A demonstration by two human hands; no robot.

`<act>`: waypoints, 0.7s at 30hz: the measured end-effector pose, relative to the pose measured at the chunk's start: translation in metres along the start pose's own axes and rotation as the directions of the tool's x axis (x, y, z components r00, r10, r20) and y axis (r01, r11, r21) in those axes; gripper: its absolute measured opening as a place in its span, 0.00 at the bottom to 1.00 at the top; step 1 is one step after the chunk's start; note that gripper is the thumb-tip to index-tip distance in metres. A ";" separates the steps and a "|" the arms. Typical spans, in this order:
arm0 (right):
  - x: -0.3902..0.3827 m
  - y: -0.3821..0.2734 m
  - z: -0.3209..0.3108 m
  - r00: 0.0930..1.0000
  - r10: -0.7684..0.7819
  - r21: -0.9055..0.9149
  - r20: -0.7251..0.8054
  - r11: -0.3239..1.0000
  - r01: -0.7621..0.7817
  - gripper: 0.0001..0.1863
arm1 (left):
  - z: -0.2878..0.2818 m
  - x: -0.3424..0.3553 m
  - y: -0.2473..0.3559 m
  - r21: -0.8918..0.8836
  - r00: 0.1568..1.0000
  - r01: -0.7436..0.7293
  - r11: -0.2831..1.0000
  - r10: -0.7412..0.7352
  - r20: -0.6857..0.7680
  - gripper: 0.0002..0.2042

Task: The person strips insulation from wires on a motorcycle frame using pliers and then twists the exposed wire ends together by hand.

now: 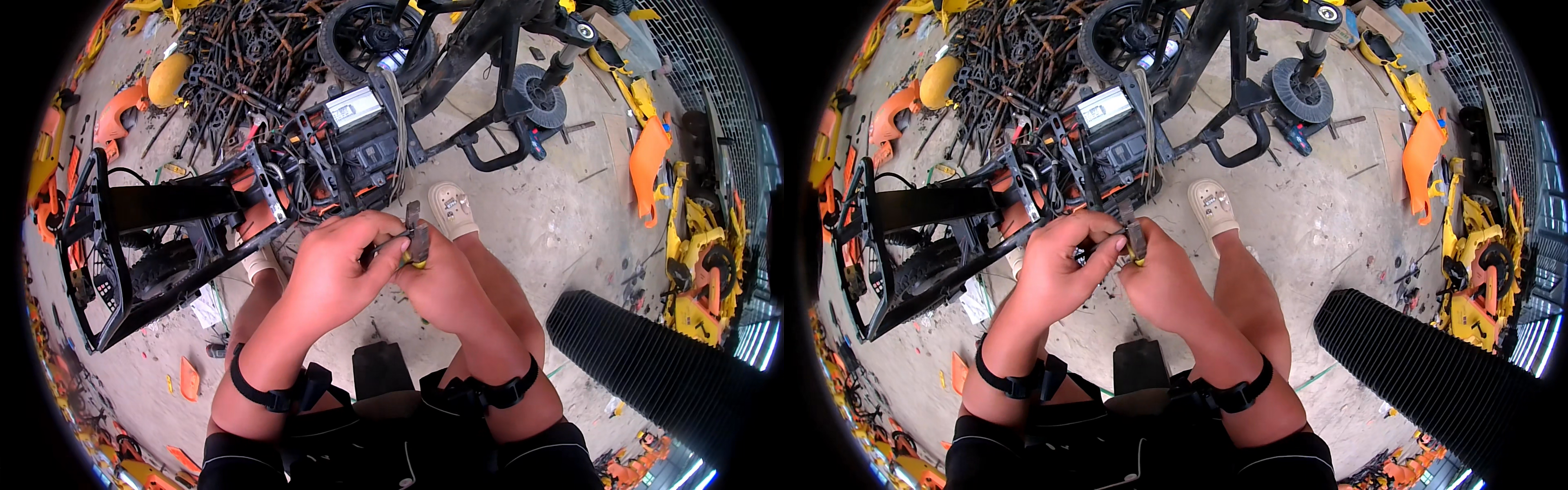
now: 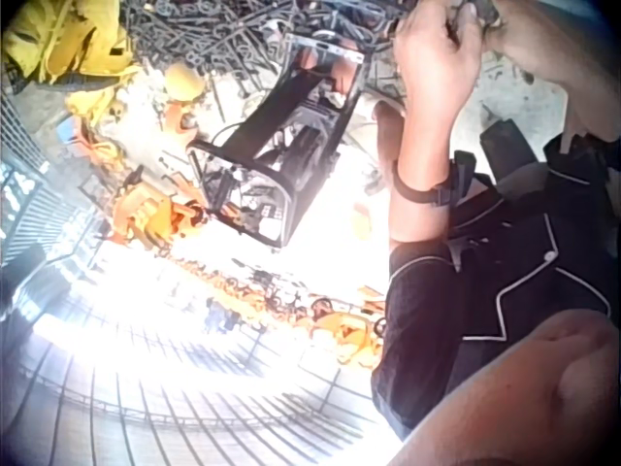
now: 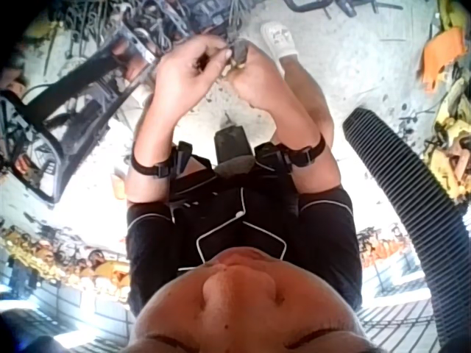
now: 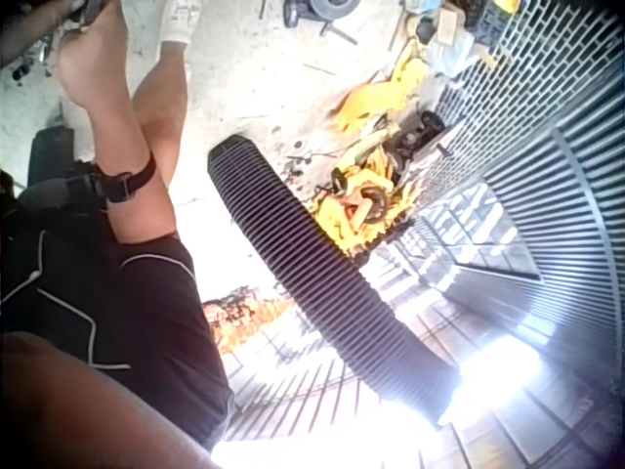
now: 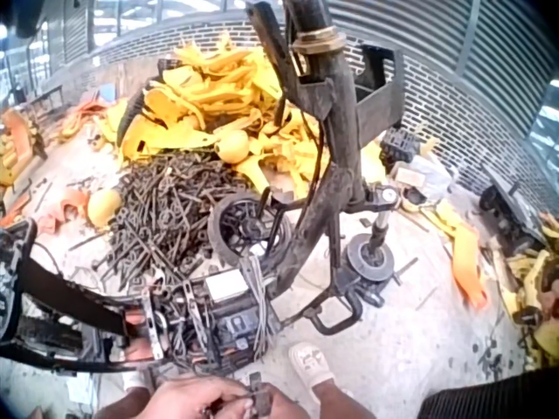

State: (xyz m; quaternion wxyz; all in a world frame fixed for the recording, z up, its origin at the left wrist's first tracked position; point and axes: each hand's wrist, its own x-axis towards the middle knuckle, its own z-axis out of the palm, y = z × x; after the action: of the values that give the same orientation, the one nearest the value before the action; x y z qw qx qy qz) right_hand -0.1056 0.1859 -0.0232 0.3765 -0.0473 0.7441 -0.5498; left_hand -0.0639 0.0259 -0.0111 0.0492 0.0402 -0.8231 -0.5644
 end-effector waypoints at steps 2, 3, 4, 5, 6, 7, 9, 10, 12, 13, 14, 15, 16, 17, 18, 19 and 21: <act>0.000 0.001 -0.001 1.000 0.011 -0.039 -0.011 0.999 -0.011 0.19 | 0.001 0.000 0.001 0.016 1.000 0.015 1.000 -0.015 0.001 0.06; -0.001 0.000 -0.001 1.000 0.016 -0.035 -0.009 0.999 -0.017 0.19 | 0.001 0.000 0.001 0.013 1.000 0.019 1.000 -0.019 0.002 0.05; -0.001 -0.001 -0.001 1.000 0.022 -0.031 -0.006 0.999 -0.022 0.19 | 0.001 0.001 0.001 0.010 1.000 0.022 1.000 -0.022 0.002 0.05; -0.001 -0.002 -0.001 1.000 0.027 -0.027 -0.005 0.999 -0.028 0.19 | 0.001 0.001 0.001 0.007 1.000 0.025 1.000 -0.025 0.003 0.05; 0.000 -0.001 0.000 1.000 0.019 -0.023 -0.006 1.000 -0.019 0.19 | 0.002 0.001 0.002 -0.004 0.999 0.043 0.999 -0.043 0.003 0.05; 0.001 0.001 0.000 1.000 0.011 -0.018 -0.007 1.000 -0.011 0.18 | 0.002 0.001 0.002 -0.014 0.998 0.060 0.998 -0.060 0.003 0.05; 0.002 0.002 0.001 1.000 0.007 -0.013 -0.010 1.000 -0.007 0.18 | 0.003 0.001 0.003 -0.029 0.997 0.076 0.997 -0.076 0.001 0.05; 0.002 0.002 0.001 1.000 0.013 -0.012 -0.014 1.000 -0.013 0.18 | 0.004 0.001 0.002 -0.034 0.997 0.075 0.997 -0.075 0.000 0.05; 0.001 0.001 0.001 1.000 0.023 -0.027 -0.019 0.999 -0.024 0.18 | 0.004 0.001 0.001 -0.015 0.998 0.055 0.998 -0.055 0.007 0.05; 0.001 0.000 0.001 0.999 0.028 -0.042 -0.023 0.999 -0.029 0.17 | 0.003 0.001 0.000 0.007 0.999 0.035 0.999 -0.035 0.017 0.05; 0.001 -0.001 0.001 0.999 0.033 -0.057 -0.026 0.998 -0.034 0.17 | 0.002 0.001 -0.001 0.030 1.000 0.015 0.999 -0.016 0.026 0.05; 0.000 -0.004 0.001 0.998 0.047 -0.070 -0.034 0.996 -0.049 0.17 | 0.002 0.001 -0.002 0.033 1.000 0.011 0.999 -0.012 0.029 0.05; -0.001 -0.009 0.002 0.997 0.060 -0.083 -0.042 0.994 -0.064 0.16 | 0.002 0.001 -0.003 0.037 0.999 0.007 0.999 -0.009 0.032 0.05; -0.002 -0.011 0.002 0.996 0.073 -0.097 -0.052 0.992 -0.078 0.16 | 0.002 0.000 -0.003 0.040 0.999 0.002 0.999 -0.004 0.034 0.05; -0.002 -0.009 0.003 0.997 0.048 -0.111 -0.059 0.992 -0.054 0.15 | 0.003 0.000 -0.002 0.025 1.000 0.021 0.999 -0.022 0.023 0.05; -0.001 -0.006 0.003 0.998 0.023 -0.125 -0.066 0.992 -0.031 0.15 | 0.004 -0.001 -0.001 0.009 0.999 0.040 0.999 -0.040 0.011 0.04; 0.000 -0.002 0.004 0.997 -0.011 -0.148 -0.078 0.989 -0.001 0.15 | 0.004 -0.001 0.000 -0.007 0.998 0.063 0.998 -0.063 0.004 0.04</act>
State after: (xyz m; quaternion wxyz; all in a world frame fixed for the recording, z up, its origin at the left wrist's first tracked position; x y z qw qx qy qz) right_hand -0.1036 0.1822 -0.0219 0.3410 -0.0554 0.7969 -0.4956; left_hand -0.0637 0.0294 -0.0130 0.0300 0.0650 -0.8195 -0.5686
